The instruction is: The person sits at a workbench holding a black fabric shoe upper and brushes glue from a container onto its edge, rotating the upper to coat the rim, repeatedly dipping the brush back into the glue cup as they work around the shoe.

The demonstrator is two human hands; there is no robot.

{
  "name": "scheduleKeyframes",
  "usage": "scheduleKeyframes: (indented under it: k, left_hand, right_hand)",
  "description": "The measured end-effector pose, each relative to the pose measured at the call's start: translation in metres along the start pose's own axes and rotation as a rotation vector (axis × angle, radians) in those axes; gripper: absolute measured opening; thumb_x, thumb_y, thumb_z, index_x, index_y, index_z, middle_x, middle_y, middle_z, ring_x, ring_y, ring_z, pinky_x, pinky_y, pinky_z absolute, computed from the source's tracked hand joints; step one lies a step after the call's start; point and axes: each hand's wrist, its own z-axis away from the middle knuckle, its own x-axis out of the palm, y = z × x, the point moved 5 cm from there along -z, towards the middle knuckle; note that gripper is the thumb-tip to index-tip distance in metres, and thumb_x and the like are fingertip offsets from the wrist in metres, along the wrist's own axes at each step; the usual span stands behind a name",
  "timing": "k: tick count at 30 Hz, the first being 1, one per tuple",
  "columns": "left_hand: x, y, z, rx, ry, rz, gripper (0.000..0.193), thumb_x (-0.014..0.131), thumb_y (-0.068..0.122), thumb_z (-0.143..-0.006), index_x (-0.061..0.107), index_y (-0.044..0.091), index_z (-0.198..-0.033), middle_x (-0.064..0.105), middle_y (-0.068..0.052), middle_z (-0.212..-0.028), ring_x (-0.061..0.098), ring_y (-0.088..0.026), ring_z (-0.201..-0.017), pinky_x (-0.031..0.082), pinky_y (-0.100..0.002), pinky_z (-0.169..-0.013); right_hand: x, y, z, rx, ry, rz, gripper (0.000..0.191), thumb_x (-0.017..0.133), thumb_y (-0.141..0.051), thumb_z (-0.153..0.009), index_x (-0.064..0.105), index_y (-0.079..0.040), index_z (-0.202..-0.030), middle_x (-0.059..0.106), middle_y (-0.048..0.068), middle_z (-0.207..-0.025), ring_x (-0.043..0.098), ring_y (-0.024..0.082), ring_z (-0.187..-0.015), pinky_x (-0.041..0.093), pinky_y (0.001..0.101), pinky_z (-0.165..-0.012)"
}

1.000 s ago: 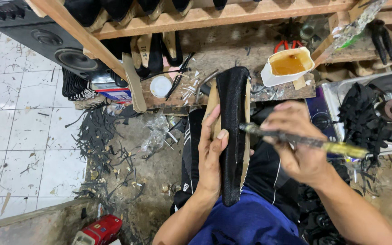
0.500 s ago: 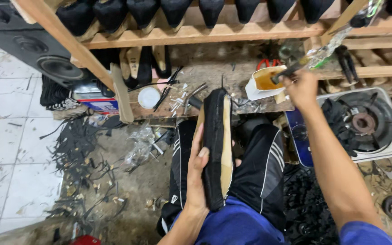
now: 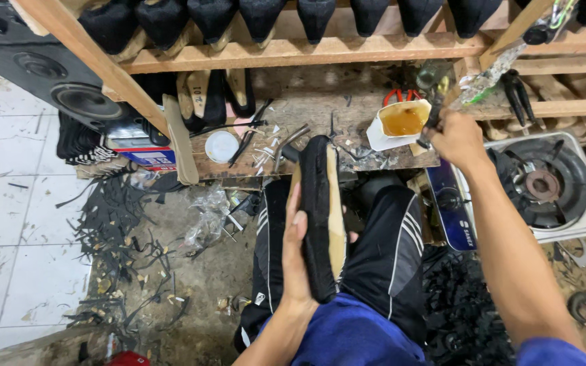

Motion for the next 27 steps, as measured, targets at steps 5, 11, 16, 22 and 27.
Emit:
scheduleKeyframes:
  k: [5,11,16,22,27]
  left_hand:
    - [0.008,-0.010,-0.016,0.038,0.034,-0.088,0.080,0.057,0.043,-0.098,0.025,0.014,-0.166,0.061,-0.017,-0.129,0.067,-0.025,-0.097,0.061,-0.042,-0.082]
    - [0.024,-0.015,-0.018,0.079,-0.055,-0.138,0.079,0.055,0.043,-0.101,0.023,0.014,-0.167,0.061,-0.016,-0.129,0.066,-0.023,-0.095,0.057,-0.035,-0.084]
    - [0.025,0.002,-0.015,0.316,-0.053,-0.396,0.075,0.048,0.050,-0.106,0.025,0.006,-0.162,0.047,-0.007,-0.156,0.055,-0.015,-0.136,0.044,-0.028,-0.114]
    - [0.025,-0.009,-0.010,0.111,-0.139,-0.190,0.083,0.053,0.045,-0.104,0.017,0.011,-0.170,0.054,-0.018,-0.141,0.063,-0.025,-0.111,0.053,-0.036,-0.097]
    - [0.024,-0.001,-0.003,0.126,-0.121,-0.216,0.083,0.053,0.045,-0.103,0.019,0.011,-0.170,0.060,-0.015,-0.141,0.068,-0.023,-0.107,0.057,-0.036,-0.095]
  right_hand:
    - [-0.041,-0.086,0.084,0.034,0.141,-0.969,0.019,0.069,-0.002,-0.100,0.067,0.001,-0.118,0.070,0.003,-0.104,0.066,0.011,-0.094,0.053,0.0259,-0.087]
    - [-0.052,-0.172,0.160,-0.070,0.223,-1.041,0.023,0.072,0.001,-0.099,0.067,0.003,-0.122,0.070,0.008,-0.109,0.067,0.014,-0.098,0.055,0.0279,-0.095]
    - [-0.082,-0.198,0.162,-0.246,0.148,-0.852,0.022,0.070,0.000,-0.095,0.067,0.002,-0.117,0.069,0.009,-0.115,0.066,0.015,-0.104,0.055,0.0279,-0.090]
    - [-0.083,-0.186,0.143,-0.068,0.094,-0.859,0.019,0.069,-0.004,-0.100,0.067,0.002,-0.118,0.068,0.004,-0.105,0.061,0.010,-0.096,0.051,0.0243,-0.088]
    - [-0.078,-0.183,0.147,-0.108,-0.035,-0.933,0.019,0.069,-0.006,-0.098,0.069,0.001,-0.116,0.066,0.003,-0.101,0.060,0.010,-0.092,0.048,0.0238,-0.083]
